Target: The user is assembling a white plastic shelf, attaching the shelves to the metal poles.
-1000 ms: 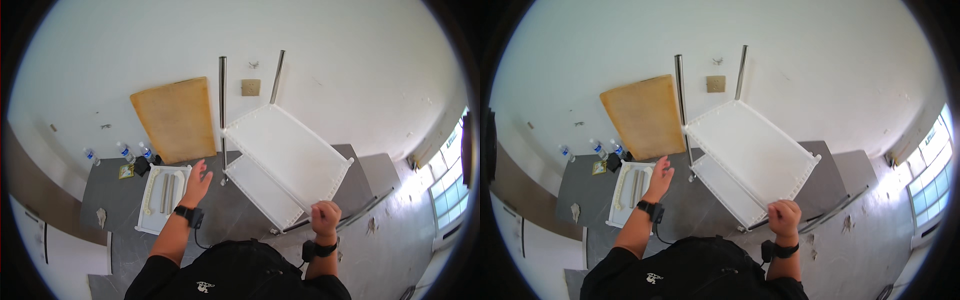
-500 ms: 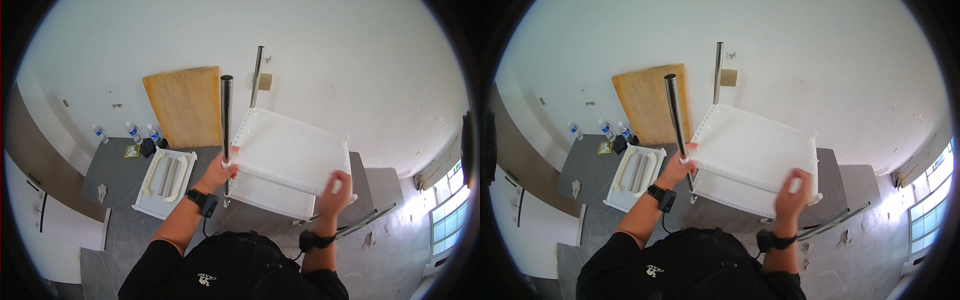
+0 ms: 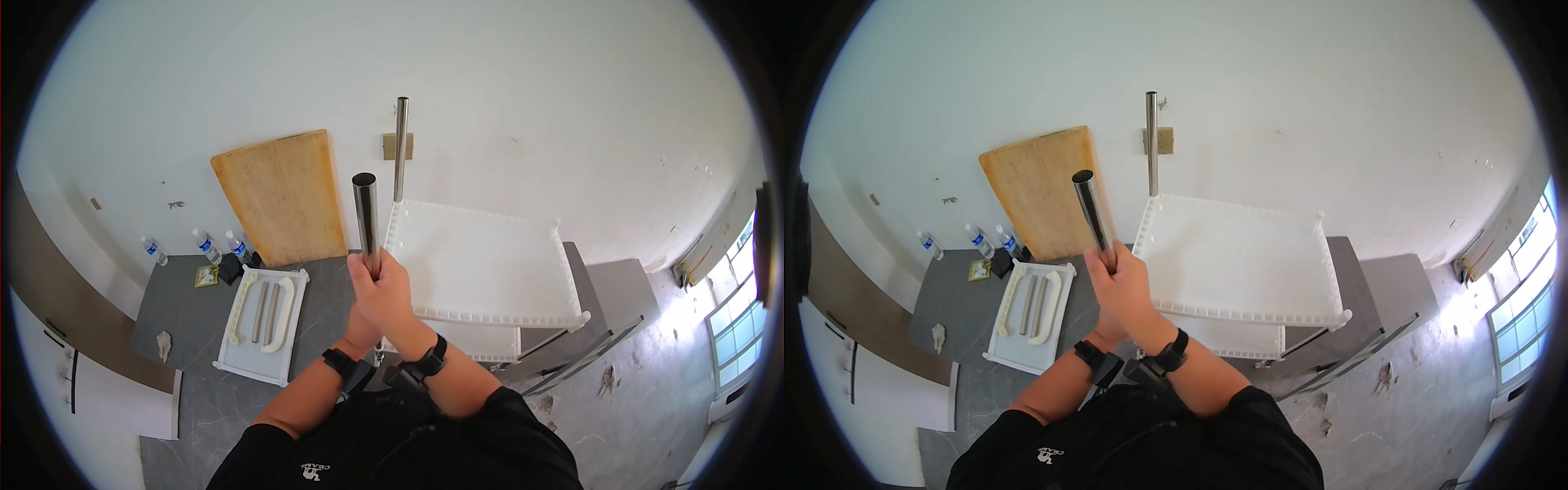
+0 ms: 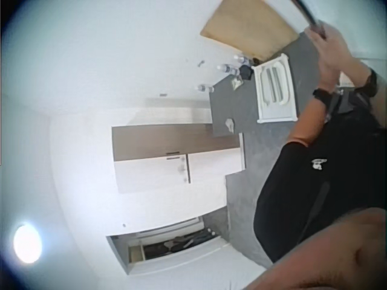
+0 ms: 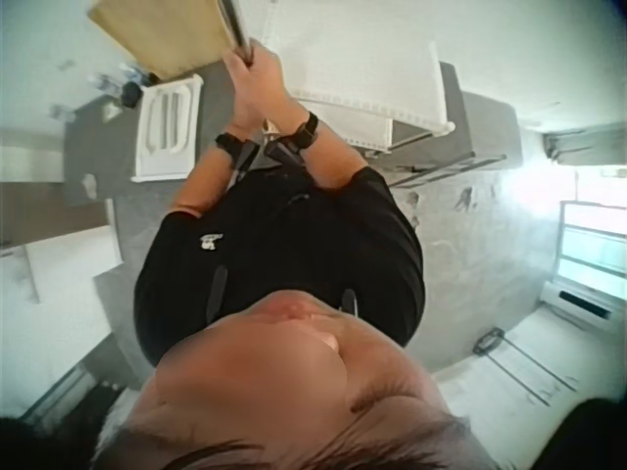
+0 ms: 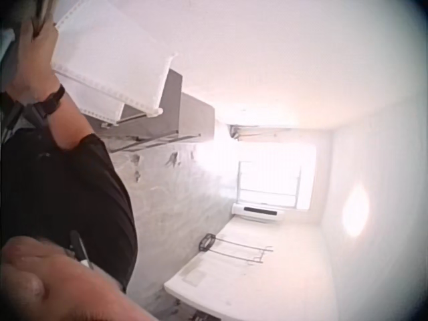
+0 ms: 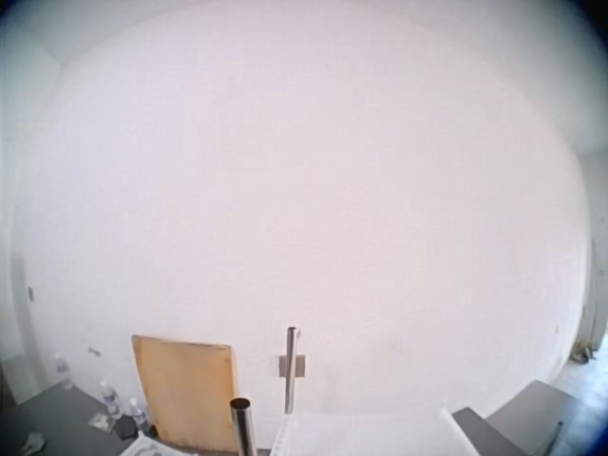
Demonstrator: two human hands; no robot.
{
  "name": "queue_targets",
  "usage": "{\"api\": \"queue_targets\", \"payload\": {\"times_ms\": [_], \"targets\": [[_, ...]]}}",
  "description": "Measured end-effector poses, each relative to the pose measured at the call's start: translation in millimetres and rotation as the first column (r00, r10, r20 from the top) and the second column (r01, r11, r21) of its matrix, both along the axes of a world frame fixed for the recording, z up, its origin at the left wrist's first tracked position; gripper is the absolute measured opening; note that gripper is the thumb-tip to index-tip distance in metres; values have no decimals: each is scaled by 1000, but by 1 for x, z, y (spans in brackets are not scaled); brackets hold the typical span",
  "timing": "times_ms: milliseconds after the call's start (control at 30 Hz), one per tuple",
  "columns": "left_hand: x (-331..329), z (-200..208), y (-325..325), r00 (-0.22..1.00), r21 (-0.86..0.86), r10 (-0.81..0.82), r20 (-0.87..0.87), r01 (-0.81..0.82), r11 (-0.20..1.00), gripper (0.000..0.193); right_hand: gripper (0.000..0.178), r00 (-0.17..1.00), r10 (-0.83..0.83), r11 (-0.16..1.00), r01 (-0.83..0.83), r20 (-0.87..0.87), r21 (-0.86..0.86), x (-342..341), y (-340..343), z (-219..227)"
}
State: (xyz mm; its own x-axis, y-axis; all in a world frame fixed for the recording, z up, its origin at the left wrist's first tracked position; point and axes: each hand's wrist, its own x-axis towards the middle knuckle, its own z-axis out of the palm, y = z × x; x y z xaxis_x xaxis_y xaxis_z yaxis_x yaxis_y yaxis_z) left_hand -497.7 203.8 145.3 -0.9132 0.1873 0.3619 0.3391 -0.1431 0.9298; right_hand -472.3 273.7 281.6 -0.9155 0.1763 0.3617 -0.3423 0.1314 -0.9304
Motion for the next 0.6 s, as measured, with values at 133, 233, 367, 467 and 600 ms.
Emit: {"api": "queue_targets", "payload": {"times_ms": [133,233,367,467,600], "targets": [[-7,-31,-17,999,-86,-11,40,14,996,41,36,938,334,942,-330,95,-51,-18,19,-2],[-1,-36,-10,1000,-130,10,-26,-14,991,33,37,717,693,718,-678,75,-158,-35,49,-5],[-11,-49,-10,996,-41,29,90,-25,999,37,36,790,595,803,-578,147,-144,-29,34,7],[-6,-16,-6,999,-13,-28,30,28,1000,48,38,987,-68,997,73,144,-30,-10,1,17],[-5,-1,-1,954,-204,90,-286,-152,967,60,26,496,-452,889,324,-741,-324,13,25,93]]}}
